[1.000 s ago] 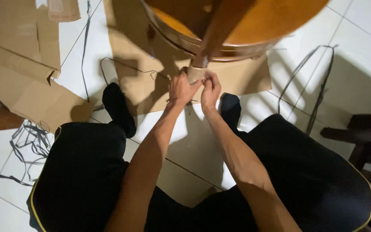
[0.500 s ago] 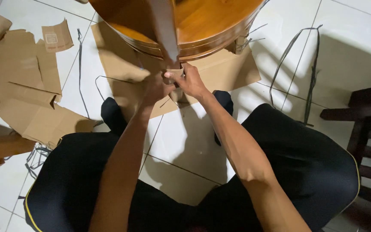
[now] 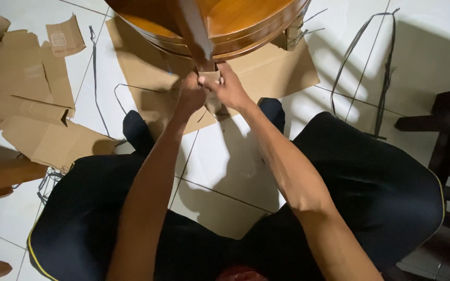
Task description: Wrapping a wooden table leg with cardboard and securing it with wire ties
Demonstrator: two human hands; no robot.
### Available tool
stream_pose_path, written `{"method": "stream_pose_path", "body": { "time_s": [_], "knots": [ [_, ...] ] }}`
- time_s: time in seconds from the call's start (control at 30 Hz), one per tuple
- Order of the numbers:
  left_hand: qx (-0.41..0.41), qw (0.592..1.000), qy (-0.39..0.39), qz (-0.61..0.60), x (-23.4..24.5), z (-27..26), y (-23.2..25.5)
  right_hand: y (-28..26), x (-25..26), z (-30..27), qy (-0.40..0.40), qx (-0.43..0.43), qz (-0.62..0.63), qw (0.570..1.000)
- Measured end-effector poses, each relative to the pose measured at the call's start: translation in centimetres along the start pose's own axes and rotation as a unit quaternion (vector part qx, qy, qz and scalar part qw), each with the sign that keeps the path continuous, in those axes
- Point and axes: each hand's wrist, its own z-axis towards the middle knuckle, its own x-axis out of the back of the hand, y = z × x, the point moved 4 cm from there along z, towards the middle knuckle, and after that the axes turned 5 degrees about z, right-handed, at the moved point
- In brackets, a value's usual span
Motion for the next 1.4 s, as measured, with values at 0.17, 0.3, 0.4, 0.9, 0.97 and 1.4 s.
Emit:
{"method": "stream_pose_path", "body": {
  "time_s": [0.17, 0.3, 0.4, 0.9, 0.97, 1.4],
  "knots": [
    [-0.001, 1.000, -0.025, -0.012, -1.1, 0.3, -0.8, 3.8, 0.9, 0.8, 0.032, -0.130, 0.318, 0.938],
    [-0.052, 0.999, 0.006, -0.001, -0.9, 0.3, -1.3, 5.8, 1.6, 2.1, 0.006, -0.232, 0.203, 0.951],
    [-0.098, 0.995, 0.004, -0.013, 0.0, 0.2, 0.3, 10.0, 1.3, 4.5, -0.059, -0.299, 0.162, 0.939],
    [-0.256, 0.959, -0.017, 0.117, 9.0, 1.8, -0.7, 14.7, 1.4, 6.2, -0.131, -0.330, 0.116, 0.927],
    [-0.373, 0.898, 0.097, 0.213, 8.8, 5.2, -6.4, 10.5, 0.8, 5.4, -0.135, -0.346, 0.097, 0.924],
    [-0.107, 0.889, -0.008, 0.444, 23.9, 4.2, -2.6, 8.5, 0.5, 4.0, 0.105, -0.218, 0.169, 0.956]
  ]
}}
